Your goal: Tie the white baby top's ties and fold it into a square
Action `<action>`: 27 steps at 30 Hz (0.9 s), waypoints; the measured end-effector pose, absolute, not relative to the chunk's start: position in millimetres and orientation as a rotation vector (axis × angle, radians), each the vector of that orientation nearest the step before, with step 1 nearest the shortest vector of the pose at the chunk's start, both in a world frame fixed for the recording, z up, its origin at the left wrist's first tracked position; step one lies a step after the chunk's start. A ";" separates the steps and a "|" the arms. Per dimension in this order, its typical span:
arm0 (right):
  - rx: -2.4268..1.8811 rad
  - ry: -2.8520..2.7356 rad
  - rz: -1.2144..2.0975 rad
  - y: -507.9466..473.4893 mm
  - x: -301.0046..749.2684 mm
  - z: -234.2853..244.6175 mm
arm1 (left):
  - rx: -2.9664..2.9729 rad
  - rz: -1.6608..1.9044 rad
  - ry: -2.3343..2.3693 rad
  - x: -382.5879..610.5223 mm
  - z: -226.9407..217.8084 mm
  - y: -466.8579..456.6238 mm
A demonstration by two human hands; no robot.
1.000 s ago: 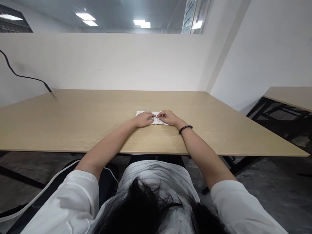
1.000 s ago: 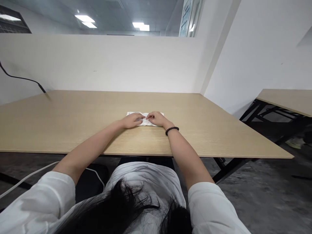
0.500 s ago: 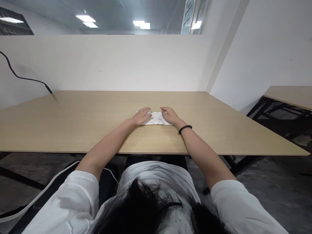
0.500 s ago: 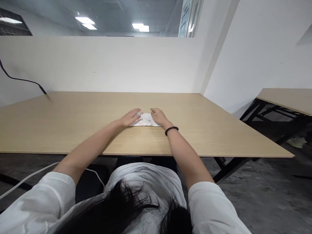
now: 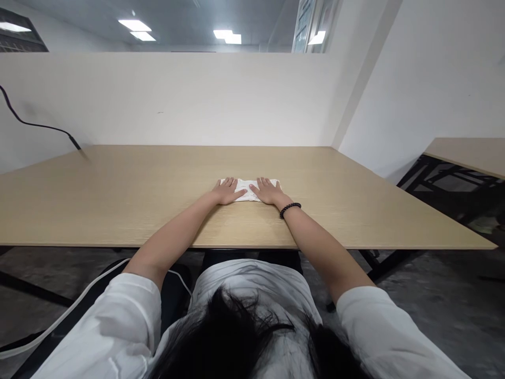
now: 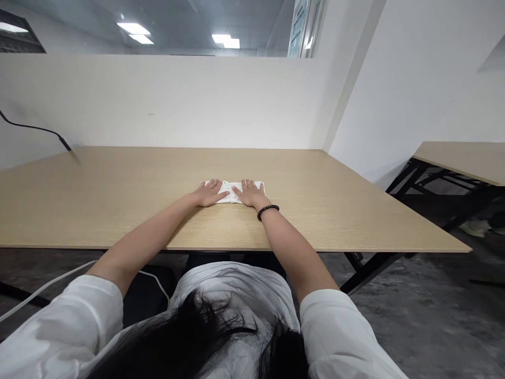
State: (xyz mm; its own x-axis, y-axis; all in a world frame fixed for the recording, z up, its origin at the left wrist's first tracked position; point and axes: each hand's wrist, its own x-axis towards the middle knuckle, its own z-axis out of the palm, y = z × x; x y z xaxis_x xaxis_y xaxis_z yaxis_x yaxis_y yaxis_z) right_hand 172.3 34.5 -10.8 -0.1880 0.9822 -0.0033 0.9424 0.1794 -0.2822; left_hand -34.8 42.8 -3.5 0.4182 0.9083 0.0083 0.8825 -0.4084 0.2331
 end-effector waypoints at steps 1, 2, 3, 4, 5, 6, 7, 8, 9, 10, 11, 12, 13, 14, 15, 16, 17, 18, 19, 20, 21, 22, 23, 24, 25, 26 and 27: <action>-1.924 -2.228 0.321 34.6 174.7 -9.5 | 2.465 0.200 1.606 -36.8 -3.1 43.9; -1.967 -2.187 0.316 34.4 177.9 -8.4 | 2.447 0.201 1.628 -39.4 -2.7 45.3; -2.005 -2.146 0.315 34.2 181.9 -7.5 | 2.425 0.200 1.650 -42.7 -2.3 47.2; -2.036 -2.106 0.320 33.8 186.5 -6.7 | 2.397 0.197 1.669 -46.9 -2.1 49.4; -2.061 -2.067 0.330 33.3 191.7 -6.0 | 2.367 0.194 1.685 -51.7 -2.0 51.9; -2.084 -2.027 0.344 32.8 197.3 -5.3 | 2.334 0.192 1.696 -57.3 -2.0 54.7; -2.107 -1.986 0.360 32.5 203.1 -4.6 | 2.303 0.189 1.704 -63.3 -2.3 57.8; -2.126 -1.948 0.378 32.4 209.0 -3.8 | 2.275 0.185 1.717 -69.8 -2.7 61.1; -2.134 -1.920 0.395 32.7 214.6 -2.9 | 2.248 0.185 1.739 -76.3 -3.2 64.6; -2.128 -1.899 0.410 33.4 220.0 -2.0 | 2.219 0.192 1.774 -82.9 -3.8 68.2; -2.113 -1.874 0.426 34.5 224.8 -1.0 | 2.181 0.214 1.825 -89.3 -4.2 71.8; -2.092 -1.839 0.438 35.9 229.2 0.0 | 2.131 0.258 1.891 -95.3 -4.3 75.4; -2.071 -1.786 0.442 37.5 232.9 1.1 | 2.068 0.325 1.960 -100.7 -4.1 78.6; -2.057 -1.719 0.434 39.0 236.0 2.1 | 2.000 0.416 2.018 -105.5 -3.5 81.5; -2.054 -1.646 0.412 40.2 238.3 3.1 | 1.936 0.513 2.059 -109.3 -2.6 83.8; -2.061 -1.586 0.380 41.0 239.9 4.1 | 1.888 0.600 2.081 -111.9 -1.4 85.3; -2.079 -1.551 0.345 41.1 240.7 5.1 | 1.859 0.667 2.086 -113.2 -0.1 86.1; -2.101 -1.544 0.317 40.7 240.7 6.4 | 1.853 0.711 2.077 -113.0 1.3 85.9; -2.124 -1.560 0.306 39.6 239.9 7.8 | 1.864 0.734 2.061 -111.3 2.7 84.9; -2.143 -1.592 0.318 38.1 238.3 9.4 | 1.890 0.733 2.037 -108.2 4.0 83.1; -2.151 -1.631 0.349 36.1 236.1 11.1 | 1.925 0.707 2.003 -104.1 5.3 80.6; -2.138 -1.676 0.393 33.9 233.4 12.8 | 1.963 0.663 1.955 -99.2 6.6 77.6; -2.105 -1.722 0.437 31.6 230.6 14.5 | 1.999 0.605 1.894 -94.0 7.9 74.3; -2.060 -1.768 0.475 29.2 227.8 16.0 | 2.028 0.548 1.820 -89.0 9.2 70.8; -2.009 -1.807 0.509 26.9 225.3 17.1 | 2.043 0.508 1.737 -84.5 10.5 67.4; -1.951 -1.833 0.545 24.8 223.3 17.8 | 2.045 0.498 1.651 -80.9 11.8 64.3; -1.881 -1.826 0.590 22.9 221.9 18.2 | 2.035 0.516 1.575 -78.2 12.9 61.7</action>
